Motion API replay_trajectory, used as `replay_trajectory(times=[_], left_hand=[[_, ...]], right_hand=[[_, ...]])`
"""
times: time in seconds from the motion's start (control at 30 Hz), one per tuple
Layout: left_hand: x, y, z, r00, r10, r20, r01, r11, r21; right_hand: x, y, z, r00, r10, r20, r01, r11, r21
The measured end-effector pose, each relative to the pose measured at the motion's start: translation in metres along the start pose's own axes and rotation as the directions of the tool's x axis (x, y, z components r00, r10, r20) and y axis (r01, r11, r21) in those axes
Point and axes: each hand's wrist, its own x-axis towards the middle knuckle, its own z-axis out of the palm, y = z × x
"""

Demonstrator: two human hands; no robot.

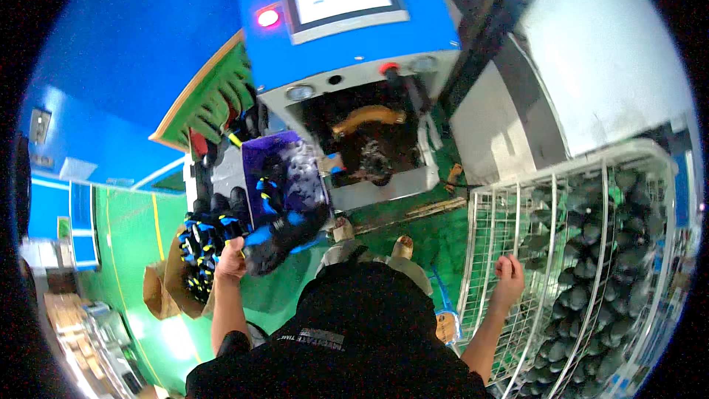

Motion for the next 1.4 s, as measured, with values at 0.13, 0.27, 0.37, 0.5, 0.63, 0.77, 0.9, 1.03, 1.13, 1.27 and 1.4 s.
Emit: replay_trajectory(times=[0.13,0.27,0.37,0.5,0.63,0.77,0.9,1.03,1.13,1.27,1.4], left_hand=[[0.044,-0.059,-0.061,0.991,0.076,-0.114,-0.047,0.969,0.244],[0.106,-0.06,0.018,0.825,0.554,0.113,-0.224,0.137,0.965],[0.145,-0.065,0.023,0.818,0.573,0.04,-0.096,0.068,0.993],[0.155,-0.063,0.017,0.908,0.414,0.055,0.008,-0.149,0.989],[0.154,-0.038,0.01,0.809,0.557,0.188,-0.162,-0.097,0.982],[0.08,0.037,0.024,0.806,0.582,0.111,-0.277,0.204,0.939],[-0.046,0.058,0.017,0.891,0.454,0.011,-0.266,0.501,0.824],[-0.143,-0.014,-0.003,0.908,0.333,-0.255,-0.032,0.662,0.748],[-0.203,-0.114,-0.013,0.802,0.284,-0.526,0.214,0.686,0.695],[-0.289,-0.252,-0.025,0.468,0.141,-0.873,0.494,0.777,0.39],[-0.413,-0.372,-0.043,0.028,0.068,-0.997,0.612,0.788,0.071]], right_hand=[[0.005,-0.03,0.095,0.965,-0.035,0.259,0.042,0.999,-0.021],[-0.027,-0.064,0.18,0.856,-0.027,0.517,0.11,0.985,-0.131],[-0.053,-0.091,0.223,0.681,-0.095,0.726,0.446,0.84,-0.309],[-0.068,-0.091,0.247,0.506,-0.008,0.862,0.553,0.77,-0.318],[-0.071,-0.081,0.257,0.509,0.033,0.86,0.558,0.748,-0.359],[-0.055,-0.084,0.264,0.469,0.085,0.879,0.606,0.693,-0.39],[-0.044,-0.099,0.273,0.379,0.113,0.918,0.621,0.705,-0.343],[-0.035,-0.111,0.289,0.281,0.162,0.946,0.741,0.59,-0.321],[-0.039,-0.126,0.312,0.193,0.207,0.959,0.865,0.425,-0.266],[-0.05,-0.148,0.34,-0.02,0.234,0.972,0.956,0.288,-0.05],[-0.068,-0.163,0.37,-0.152,0.26,0.954,0.956,0.283,0.075]])
